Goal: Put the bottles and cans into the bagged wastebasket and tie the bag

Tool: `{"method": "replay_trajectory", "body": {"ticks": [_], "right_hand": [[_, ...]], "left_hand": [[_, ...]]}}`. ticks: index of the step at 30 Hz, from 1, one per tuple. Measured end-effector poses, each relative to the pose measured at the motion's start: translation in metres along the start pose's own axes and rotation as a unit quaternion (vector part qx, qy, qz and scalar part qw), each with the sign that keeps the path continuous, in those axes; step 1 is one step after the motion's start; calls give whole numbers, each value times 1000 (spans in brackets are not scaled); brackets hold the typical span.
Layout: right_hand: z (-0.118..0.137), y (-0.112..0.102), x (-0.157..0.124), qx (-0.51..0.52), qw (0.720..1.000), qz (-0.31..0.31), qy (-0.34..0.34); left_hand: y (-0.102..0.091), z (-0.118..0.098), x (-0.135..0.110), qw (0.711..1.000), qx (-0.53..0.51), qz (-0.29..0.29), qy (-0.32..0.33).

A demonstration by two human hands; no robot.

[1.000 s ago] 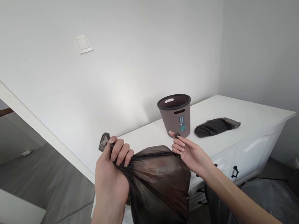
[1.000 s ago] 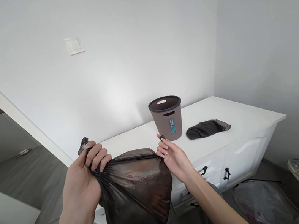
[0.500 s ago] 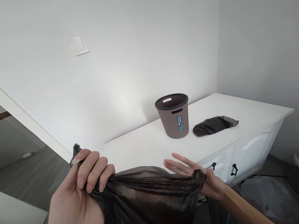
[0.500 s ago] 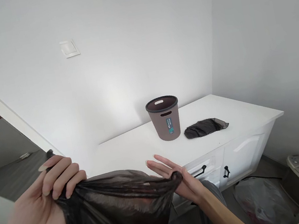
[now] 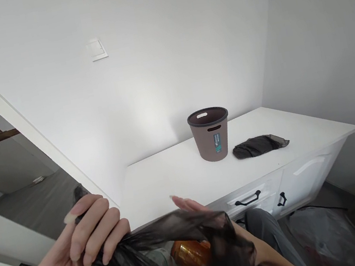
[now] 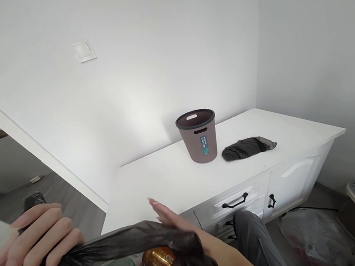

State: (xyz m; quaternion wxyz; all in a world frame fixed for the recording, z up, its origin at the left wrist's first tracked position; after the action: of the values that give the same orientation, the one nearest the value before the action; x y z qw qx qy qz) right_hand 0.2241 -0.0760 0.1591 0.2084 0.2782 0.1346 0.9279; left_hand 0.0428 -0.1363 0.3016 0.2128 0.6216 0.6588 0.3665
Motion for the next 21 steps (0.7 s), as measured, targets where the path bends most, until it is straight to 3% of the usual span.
{"method": "replay_trajectory", "body": {"ticks": [3,8,10,15,18,21], "right_hand": [[16,7,12,14,997,-40,-70],[14,-5,19,135,969,-185,-89],[15,-12,19,139,965,-208,-76],[39,-25,37,114,984,-117,-69],[59,-34,60,93,990,-87,-56],[75,-45,88,27,995,-94,-26]], "left_hand": [[2,2,0,998,-46,41,12],[-4,14,1,999,-43,-15,-4],[-6,21,6,999,-28,-26,-22],[-8,39,27,993,95,22,-67],[-5,41,44,977,204,63,-32],[-3,44,65,945,313,89,12]]}}
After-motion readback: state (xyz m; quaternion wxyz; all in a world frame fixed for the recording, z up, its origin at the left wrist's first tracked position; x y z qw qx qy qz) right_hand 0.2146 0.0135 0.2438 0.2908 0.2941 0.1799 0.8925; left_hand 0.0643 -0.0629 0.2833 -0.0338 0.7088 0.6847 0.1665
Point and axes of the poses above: each hand's wrist, its own x-axis towards the middle knuckle, its own y-axis out of the palm, z = x × y, the point moved 5 cm from there along x, towards the middle knuckle, and after that the axes turned 13 degrees about z, right-handed, at the moved point
